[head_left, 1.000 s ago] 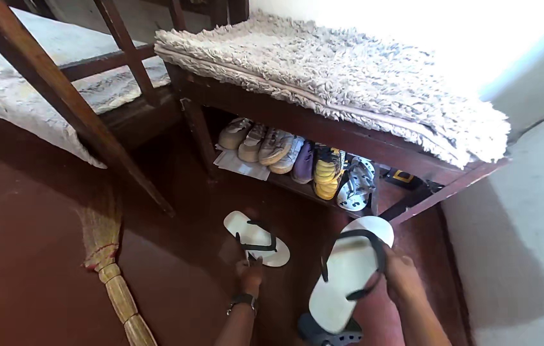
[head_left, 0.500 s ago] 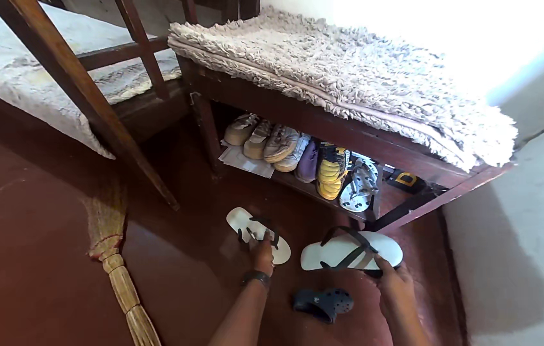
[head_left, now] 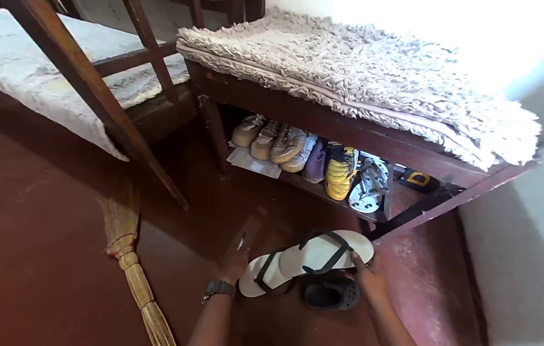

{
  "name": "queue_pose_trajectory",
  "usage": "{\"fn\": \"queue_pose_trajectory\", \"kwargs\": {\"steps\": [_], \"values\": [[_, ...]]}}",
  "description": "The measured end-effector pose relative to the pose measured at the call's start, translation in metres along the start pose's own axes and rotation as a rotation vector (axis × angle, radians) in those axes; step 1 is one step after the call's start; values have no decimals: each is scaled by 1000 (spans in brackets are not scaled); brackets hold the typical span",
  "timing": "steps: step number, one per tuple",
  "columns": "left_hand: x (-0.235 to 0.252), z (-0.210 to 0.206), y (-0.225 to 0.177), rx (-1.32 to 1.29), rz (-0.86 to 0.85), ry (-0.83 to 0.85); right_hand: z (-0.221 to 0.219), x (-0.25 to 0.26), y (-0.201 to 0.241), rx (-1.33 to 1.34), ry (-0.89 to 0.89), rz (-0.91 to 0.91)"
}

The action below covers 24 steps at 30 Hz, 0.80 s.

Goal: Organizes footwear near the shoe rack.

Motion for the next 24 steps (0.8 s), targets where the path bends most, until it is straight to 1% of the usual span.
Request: {"fn": "queue_pose_trajectory", "kwargs": {"steps": [1, 2, 3, 4, 5, 7, 8, 10, 12, 14, 16, 17, 19, 20, 21, 22, 23, 24], "values": [[-5, 7, 6, 114, 33, 85, -5, 3, -7, -4, 13, -67], [-8, 6, 13, 135, 55, 165, -10, 7, -15, -1, 34, -156], [-12, 0, 20, 78, 92, 242, -14, 10, -23, -4, 64, -237], [-15, -12, 27, -44, 143, 299, -18, 11, -33, -24, 99, -304], [-18, -24, 32, -185, 205, 299, -23, 13, -41, -73, 132, -347], [-18, -47, 43, -327, 289, 157, -35, 16, -44, -244, 163, -360], [-17, -52, 47, -316, 292, 103, -39, 20, -41, -339, 179, -364], [-20, -51, 47, -269, 265, 89, -40, 32, -31, -502, 230, -406], [-23, -47, 43, -297, 239, 115, -32, 39, -25, -550, 292, -474], [-19, -43, 42, -455, 239, 127, -19, 39, -20, -470, 366, -529], [-17, -28, 37, -624, 194, 123, 0, 30, -10, -426, 449, -526], [-18, -16, 32, -661, 141, 133, 11, 24, -5, -427, 492, -476], [-25, 16, 14, -650, -13, 170, 28, 13, 10, -360, 551, -295], [-29, 32, 4, -633, -90, 192, 32, 10, 16, -291, 601, -205], [-34, 43, -7, -624, -153, 212, 33, 10, 18, -221, 680, -154], [-39, 50, -19, -637, -205, 233, 32, 9, 16, -173, 775, -149], [-42, 54, -31, -661, -237, 252, 31, 6, 10, -158, 876, -187], [-44, 58, -41, -679, -240, 277, 29, -1, 3, -172, 932, -250]]}}
Point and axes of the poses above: each hand's wrist, its own x-axis towards the middle knuckle, its own z-axis out of the back of the hand, y = z × x, the point moved 1 cm from there along x, towards the middle knuckle, and after that the axes turned 13 degrees about x, right-handed, at the moved point
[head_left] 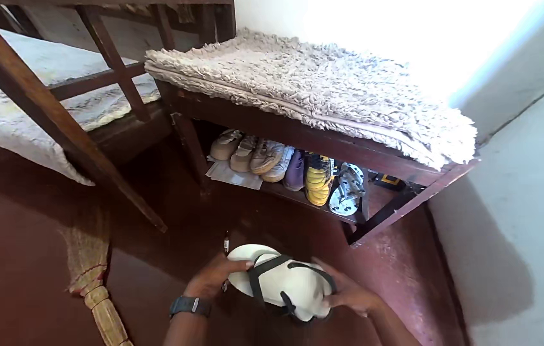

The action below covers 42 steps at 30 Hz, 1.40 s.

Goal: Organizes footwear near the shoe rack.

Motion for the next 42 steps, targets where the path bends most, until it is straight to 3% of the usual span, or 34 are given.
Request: {"fn": "queue_pose_trajectory", "kwargs": {"steps": [2, 4, 6, 9, 11, 14, 17, 20, 22, 24, 28, 31, 34, 38, 40, 42], "values": [[7, -2, -20, 3, 67, -8, -16, -9, -17, 69, -32, -93], [14, -8, -32, -11, 120, -30, -30, -23, -31, 220, -276, -57], [13, -26, -37, -191, 47, 60, -47, -31, -29, 370, -436, -6], [5, -68, -43, -497, -182, 243, -66, -29, -23, 659, -326, 95], [9, -88, -44, -469, -268, 259, -74, -20, -10, 723, -373, 228], [27, -84, -25, -52, -282, -82, -56, 8, 25, 655, -584, 432], [40, -54, 16, 249, -119, -409, -17, 37, 74, 515, -849, 491], [44, -28, 52, 348, 6, -525, 22, 59, 117, 565, -937, 587], [41, -18, 69, 414, 132, -495, 48, 75, 135, 620, -964, 626], [39, -15, 82, 521, 238, -448, 71, 86, 141, 541, -1051, 556], [36, -29, 103, 739, 327, -422, 100, 101, 120, 188, -1133, 120], [39, -52, 104, 800, 262, -414, 106, 107, 100, -113, -1180, -50], [49, -75, 111, 828, 74, -519, 104, 105, 90, -255, -1178, -13], [80, -92, 124, 902, -37, -630, 98, 103, 102, -195, -1246, 223], [90, -98, 123, 970, -1, -728, 105, 111, 109, -150, -1214, 181], [93, -103, 121, 997, 66, -713, 112, 115, 115, -258, -1199, 71]]}}
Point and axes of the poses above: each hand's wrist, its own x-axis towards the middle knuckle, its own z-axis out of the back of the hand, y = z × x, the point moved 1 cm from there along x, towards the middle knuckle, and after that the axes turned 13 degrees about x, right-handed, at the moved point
